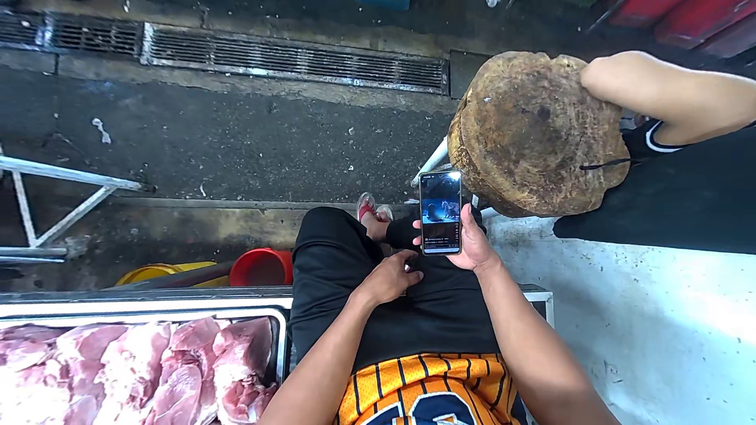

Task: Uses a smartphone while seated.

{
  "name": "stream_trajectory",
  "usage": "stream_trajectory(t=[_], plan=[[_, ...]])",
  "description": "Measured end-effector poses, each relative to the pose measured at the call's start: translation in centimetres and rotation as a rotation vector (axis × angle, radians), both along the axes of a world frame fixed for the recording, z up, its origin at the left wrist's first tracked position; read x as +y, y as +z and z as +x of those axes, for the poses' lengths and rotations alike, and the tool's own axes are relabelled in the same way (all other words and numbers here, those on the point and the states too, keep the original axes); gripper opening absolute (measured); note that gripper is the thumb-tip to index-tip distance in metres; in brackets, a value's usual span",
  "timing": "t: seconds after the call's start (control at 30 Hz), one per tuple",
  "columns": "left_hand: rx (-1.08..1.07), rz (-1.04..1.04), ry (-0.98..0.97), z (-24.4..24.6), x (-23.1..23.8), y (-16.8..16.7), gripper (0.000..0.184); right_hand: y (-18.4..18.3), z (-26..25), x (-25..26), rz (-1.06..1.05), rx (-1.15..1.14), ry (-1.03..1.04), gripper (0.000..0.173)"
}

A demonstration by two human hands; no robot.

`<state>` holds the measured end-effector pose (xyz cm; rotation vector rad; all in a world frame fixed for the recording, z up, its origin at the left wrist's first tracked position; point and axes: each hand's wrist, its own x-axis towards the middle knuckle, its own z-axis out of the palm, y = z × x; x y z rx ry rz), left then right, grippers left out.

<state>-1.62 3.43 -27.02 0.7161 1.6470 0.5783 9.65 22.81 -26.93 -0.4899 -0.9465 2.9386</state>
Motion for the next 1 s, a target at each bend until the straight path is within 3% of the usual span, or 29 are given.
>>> stream_trajectory(t=[1.0], plan=[[0.020,0.003,-0.041,0.17,0.45,0.42,0.057,0.18,-0.23,0.04,-0.024,0.007,0.002,0.080]])
